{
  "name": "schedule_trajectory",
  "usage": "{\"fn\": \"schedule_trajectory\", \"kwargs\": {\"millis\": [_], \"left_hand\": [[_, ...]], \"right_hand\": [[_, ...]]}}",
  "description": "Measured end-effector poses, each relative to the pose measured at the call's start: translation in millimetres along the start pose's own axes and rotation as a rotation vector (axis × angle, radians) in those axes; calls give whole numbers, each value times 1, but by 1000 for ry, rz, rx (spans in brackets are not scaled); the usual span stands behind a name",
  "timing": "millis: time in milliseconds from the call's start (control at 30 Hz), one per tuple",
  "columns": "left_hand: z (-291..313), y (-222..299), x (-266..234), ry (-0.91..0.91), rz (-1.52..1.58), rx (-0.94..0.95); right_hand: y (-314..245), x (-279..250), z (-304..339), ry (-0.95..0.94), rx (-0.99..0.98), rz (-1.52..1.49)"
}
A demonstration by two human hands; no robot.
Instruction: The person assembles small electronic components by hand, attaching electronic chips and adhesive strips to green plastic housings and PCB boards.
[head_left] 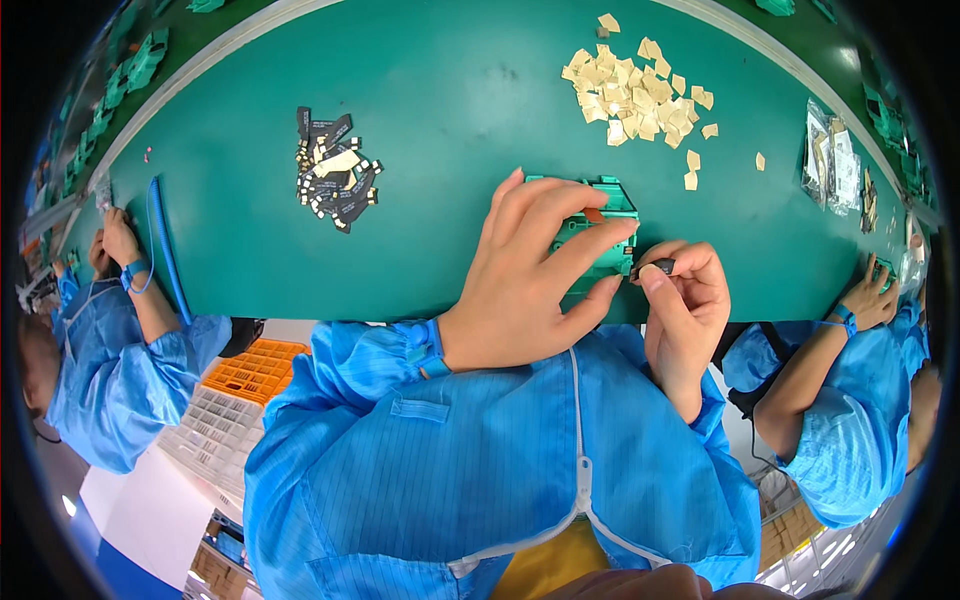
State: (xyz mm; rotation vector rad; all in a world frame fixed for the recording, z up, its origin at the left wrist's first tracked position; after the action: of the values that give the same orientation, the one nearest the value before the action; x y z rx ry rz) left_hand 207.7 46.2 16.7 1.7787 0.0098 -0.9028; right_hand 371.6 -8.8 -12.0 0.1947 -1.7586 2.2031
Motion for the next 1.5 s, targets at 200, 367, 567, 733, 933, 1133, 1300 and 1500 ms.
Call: {"fn": "schedule_trajectory", "kwargs": {"millis": [200,367,567,733,933,1133,1300,1500], "left_hand": [[1,1,2,37,1,-23],[3,1,4,50,5,-28],[2,1,4,51,14,-36],[1,2,4,47,-8,-22],[1,3,4,45,-23,-21],[1,3,5,47,-34,-18],[0,4,6,51,-59,-22],[1,4,5,72,-79,-13]], "right_hand": [[-3,3,5,64,-15,45],[-4,5,6,67,-34,76],[-6,8,5,76,-28,89],[-7,8,4,88,-23,100],[-6,7,5,77,-24,113],[-8,8,4,59,-51,104],[-8,7,4,60,-60,102],[-7,8,4,65,-64,120]]}}
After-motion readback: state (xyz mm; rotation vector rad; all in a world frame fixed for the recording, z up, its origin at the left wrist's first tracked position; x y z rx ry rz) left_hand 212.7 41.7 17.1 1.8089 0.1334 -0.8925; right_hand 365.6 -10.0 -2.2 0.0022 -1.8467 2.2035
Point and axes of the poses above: each hand's wrist, its own z-axis away from the middle knuckle, its own x-axis out of the palm, y = z × x, the point moved 8 cm from there along -z, towards the middle knuckle, and after that the axes turned 8 degrees about -y, right-handed, at the moved point
